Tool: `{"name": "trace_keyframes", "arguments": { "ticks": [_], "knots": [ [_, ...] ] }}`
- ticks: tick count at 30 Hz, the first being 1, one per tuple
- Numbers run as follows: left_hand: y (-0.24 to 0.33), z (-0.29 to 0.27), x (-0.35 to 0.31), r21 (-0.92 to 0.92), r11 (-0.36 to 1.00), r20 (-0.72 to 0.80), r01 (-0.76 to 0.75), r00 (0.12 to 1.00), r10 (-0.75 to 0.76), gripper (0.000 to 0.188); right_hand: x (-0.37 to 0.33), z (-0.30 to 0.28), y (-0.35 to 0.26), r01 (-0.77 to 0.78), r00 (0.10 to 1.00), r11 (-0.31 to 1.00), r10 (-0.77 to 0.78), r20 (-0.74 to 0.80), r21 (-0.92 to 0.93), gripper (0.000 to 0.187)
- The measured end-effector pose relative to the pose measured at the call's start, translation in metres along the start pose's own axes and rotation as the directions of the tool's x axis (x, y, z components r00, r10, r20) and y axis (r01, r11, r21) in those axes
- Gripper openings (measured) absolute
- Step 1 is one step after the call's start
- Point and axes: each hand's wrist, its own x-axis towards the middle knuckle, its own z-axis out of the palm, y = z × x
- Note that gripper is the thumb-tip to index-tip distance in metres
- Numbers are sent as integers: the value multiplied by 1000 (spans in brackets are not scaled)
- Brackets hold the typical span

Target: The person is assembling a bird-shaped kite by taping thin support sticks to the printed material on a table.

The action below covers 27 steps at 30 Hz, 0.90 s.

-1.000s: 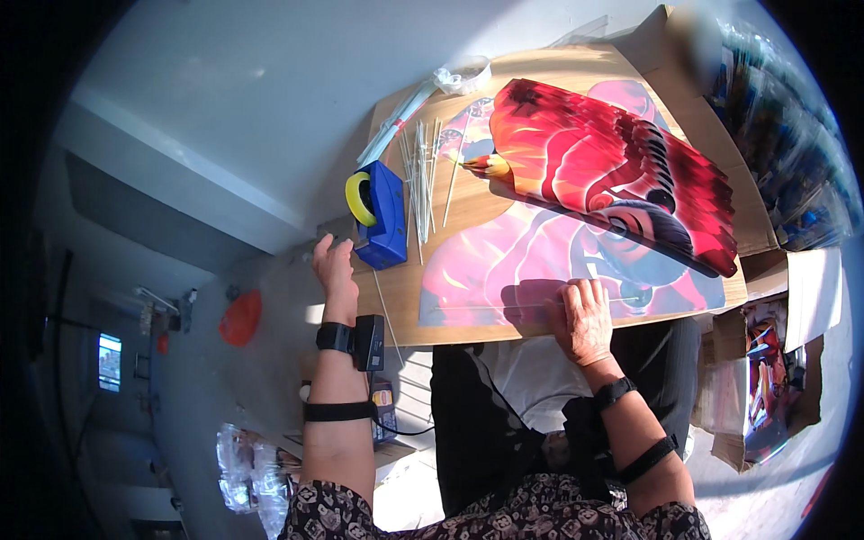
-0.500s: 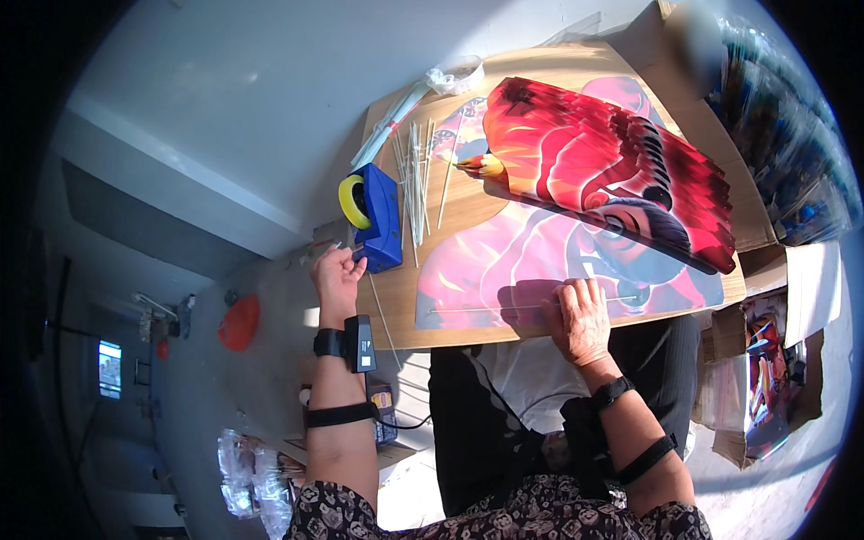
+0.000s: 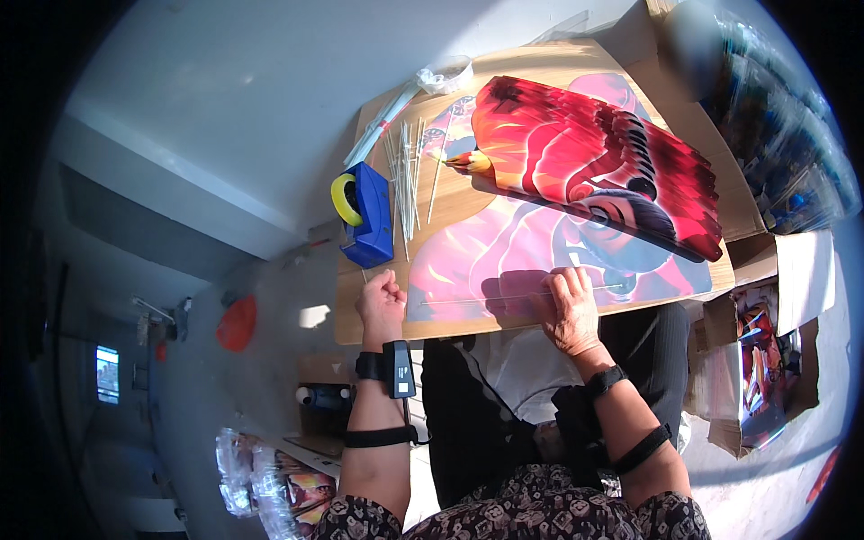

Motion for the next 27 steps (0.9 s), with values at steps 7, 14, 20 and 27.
{"name": "trace_keyframes", "arguments": {
  "ticks": [7,14,20,27],
  "knots": [
    [-61,21,-72,-14,994,376,-112,920,109,21,-27,-43,7,-131,991,987,127,-50,-91,42],
    [-111,68,-130,86,996,584,-6,811,-45,36,-47,-60,1,-74,951,932,173,256,-355,73],
    [-131,84,-139,145,989,602,21,791,-105,27,-51,-60,3,-82,947,931,185,264,-356,71],
    [-143,88,-134,142,990,639,-23,766,-74,26,-55,-56,9,-99,965,955,160,209,-279,77]
  ]
}}
